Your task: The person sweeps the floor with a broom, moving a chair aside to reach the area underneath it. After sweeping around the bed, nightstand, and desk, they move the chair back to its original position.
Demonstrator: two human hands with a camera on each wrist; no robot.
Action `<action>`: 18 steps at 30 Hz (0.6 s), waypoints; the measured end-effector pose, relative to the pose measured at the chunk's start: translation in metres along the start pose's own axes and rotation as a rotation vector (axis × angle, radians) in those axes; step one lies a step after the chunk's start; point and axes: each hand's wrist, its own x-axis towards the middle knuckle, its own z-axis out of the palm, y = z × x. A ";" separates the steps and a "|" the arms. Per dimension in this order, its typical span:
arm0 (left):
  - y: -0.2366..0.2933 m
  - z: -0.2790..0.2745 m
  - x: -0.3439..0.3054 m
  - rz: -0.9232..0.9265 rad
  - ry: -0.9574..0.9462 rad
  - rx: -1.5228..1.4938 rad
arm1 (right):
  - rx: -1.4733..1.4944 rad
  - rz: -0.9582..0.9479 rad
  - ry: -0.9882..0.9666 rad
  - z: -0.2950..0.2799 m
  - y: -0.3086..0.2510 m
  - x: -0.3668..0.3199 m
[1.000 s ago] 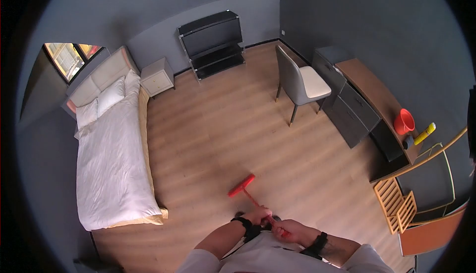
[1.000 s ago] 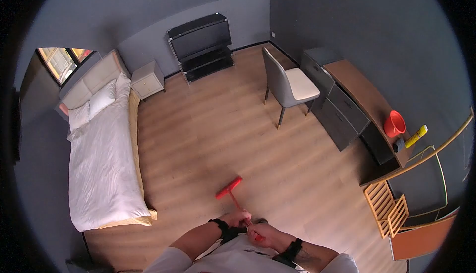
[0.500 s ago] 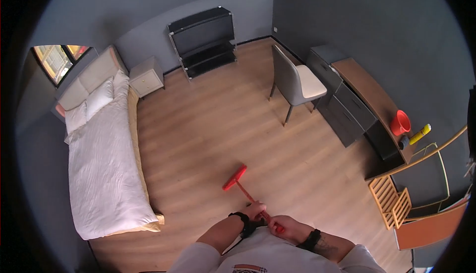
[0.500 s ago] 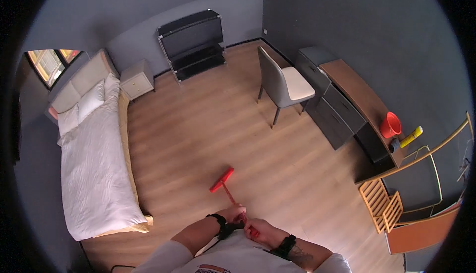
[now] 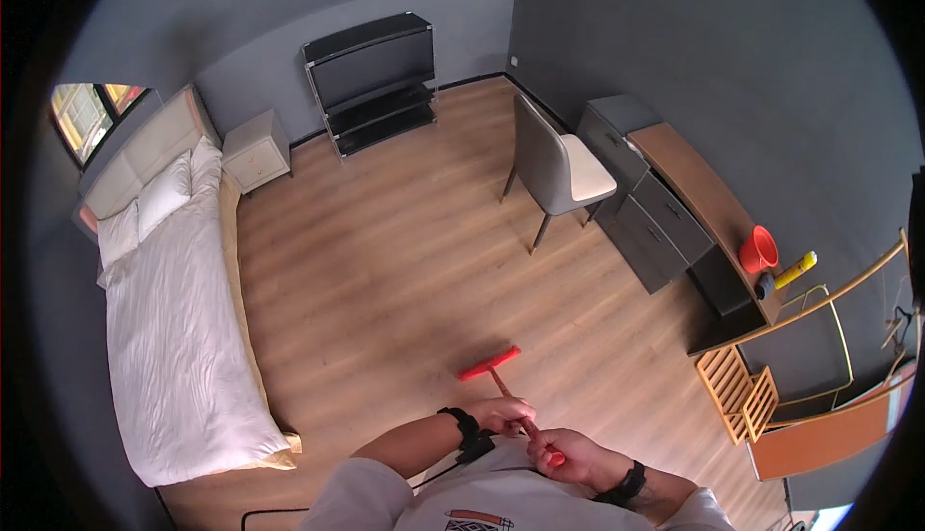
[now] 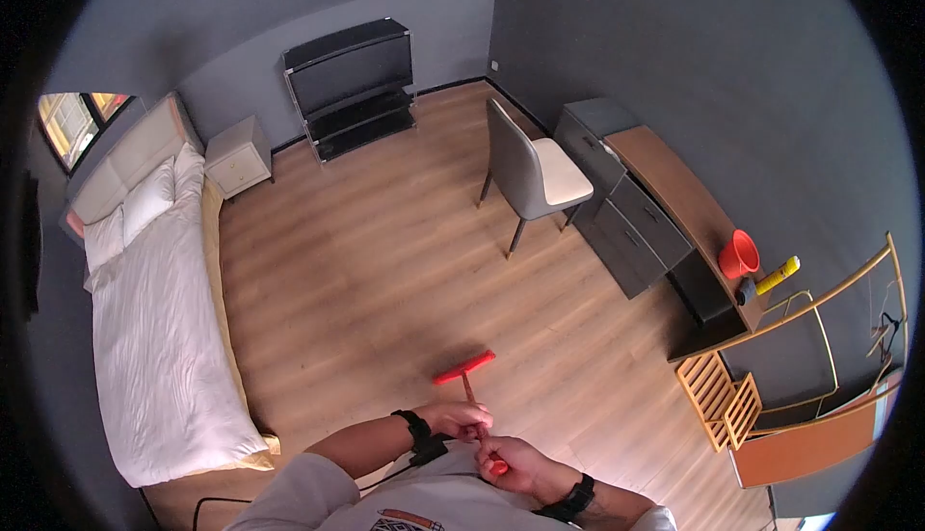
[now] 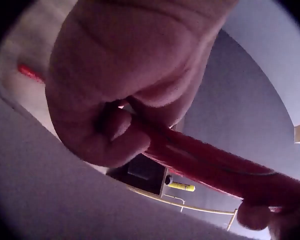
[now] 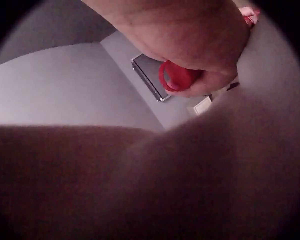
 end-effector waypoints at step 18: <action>0.000 -0.014 0.071 -0.146 -0.174 0.142 | 0.366 -0.040 -0.029 -0.043 -0.009 0.000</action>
